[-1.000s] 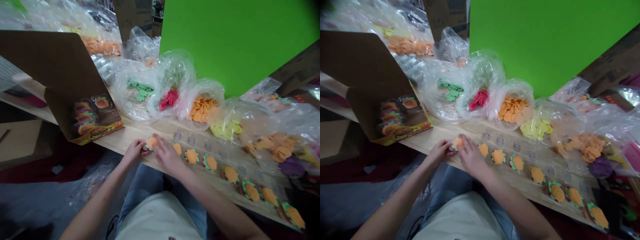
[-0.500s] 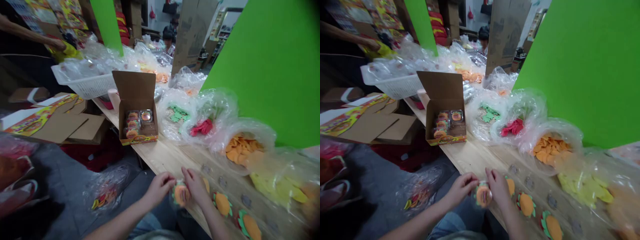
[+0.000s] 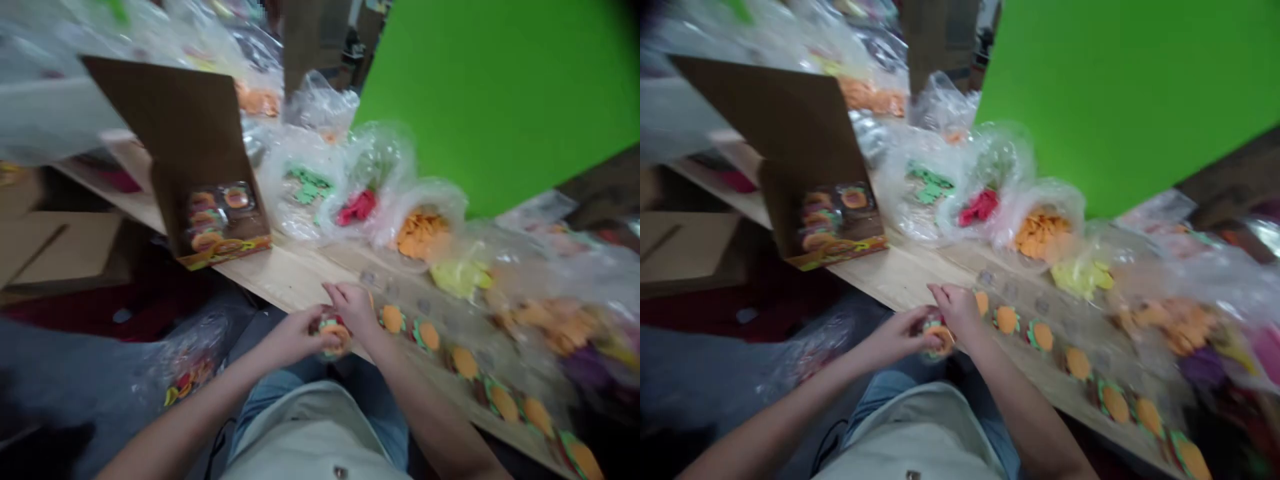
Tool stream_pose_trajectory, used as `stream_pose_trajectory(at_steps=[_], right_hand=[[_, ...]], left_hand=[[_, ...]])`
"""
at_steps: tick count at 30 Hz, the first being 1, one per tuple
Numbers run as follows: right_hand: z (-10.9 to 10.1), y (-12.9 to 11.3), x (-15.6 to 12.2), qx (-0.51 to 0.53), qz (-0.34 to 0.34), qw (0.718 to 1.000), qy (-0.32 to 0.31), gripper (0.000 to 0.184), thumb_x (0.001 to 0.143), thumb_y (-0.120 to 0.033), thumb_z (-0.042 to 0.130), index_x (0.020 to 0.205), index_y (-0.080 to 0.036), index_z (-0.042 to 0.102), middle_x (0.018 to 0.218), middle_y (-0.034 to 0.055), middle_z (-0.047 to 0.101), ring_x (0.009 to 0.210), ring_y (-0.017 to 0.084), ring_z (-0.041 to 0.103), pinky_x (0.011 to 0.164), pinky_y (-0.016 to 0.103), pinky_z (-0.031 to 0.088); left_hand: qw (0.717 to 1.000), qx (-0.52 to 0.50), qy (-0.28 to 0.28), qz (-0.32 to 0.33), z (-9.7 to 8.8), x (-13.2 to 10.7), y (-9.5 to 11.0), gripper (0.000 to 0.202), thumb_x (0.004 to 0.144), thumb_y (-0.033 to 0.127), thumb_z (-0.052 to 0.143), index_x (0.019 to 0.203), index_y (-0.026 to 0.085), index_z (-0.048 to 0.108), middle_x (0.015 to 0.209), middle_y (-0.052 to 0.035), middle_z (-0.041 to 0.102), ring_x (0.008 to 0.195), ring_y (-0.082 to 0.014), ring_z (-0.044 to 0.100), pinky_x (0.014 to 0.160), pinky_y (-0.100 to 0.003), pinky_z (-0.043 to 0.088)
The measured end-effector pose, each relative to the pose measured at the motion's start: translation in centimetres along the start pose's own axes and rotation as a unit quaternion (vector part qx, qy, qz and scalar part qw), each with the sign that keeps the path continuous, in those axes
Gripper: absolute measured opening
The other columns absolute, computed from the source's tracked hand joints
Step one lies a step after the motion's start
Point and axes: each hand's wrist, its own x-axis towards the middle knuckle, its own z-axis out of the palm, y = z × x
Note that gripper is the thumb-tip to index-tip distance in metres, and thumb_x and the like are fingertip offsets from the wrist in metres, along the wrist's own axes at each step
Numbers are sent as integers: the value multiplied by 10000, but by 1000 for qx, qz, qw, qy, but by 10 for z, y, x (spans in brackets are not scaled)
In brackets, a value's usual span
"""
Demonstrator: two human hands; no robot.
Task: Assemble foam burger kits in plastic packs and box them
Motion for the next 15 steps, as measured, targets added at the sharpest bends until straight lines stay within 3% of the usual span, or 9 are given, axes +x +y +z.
stream_pose_trajectory(at_steps=[4,7,11,15], right_hand=[[-10,16,-15,10,66,993,100,494,890,-513,314,558,-192,488,504,-25,477,514,103,444,511,224,274],[-12,29,-32,35,101,980,167,495,892,-492,324,544,-182,490,487,-28,469,485,95,424,494,223,272],[-21,42,-30,67,96,975,190,509,873,-502,360,507,-174,494,447,-39,446,451,84,400,479,223,262],[-27,52,-23,128,105,960,227,503,849,-536,388,504,-179,473,434,-51,408,446,83,390,474,216,276]], left_hand=[[998,8,64,-21,11,16,-4,498,684,380,647,1144,207,564,904,-40,644,574,-119,525,474,-212,405],[997,-8,73,-29,26,19,-4,546,684,378,650,1181,190,527,1014,-66,627,556,-106,533,443,-205,403],[997,5,74,-14,46,23,2,625,705,375,636,1273,208,433,1038,-60,610,546,-93,527,430,-200,422],[994,10,105,16,62,29,1,572,710,367,637,1227,195,465,1133,-87,575,717,-144,585,433,-180,435]])
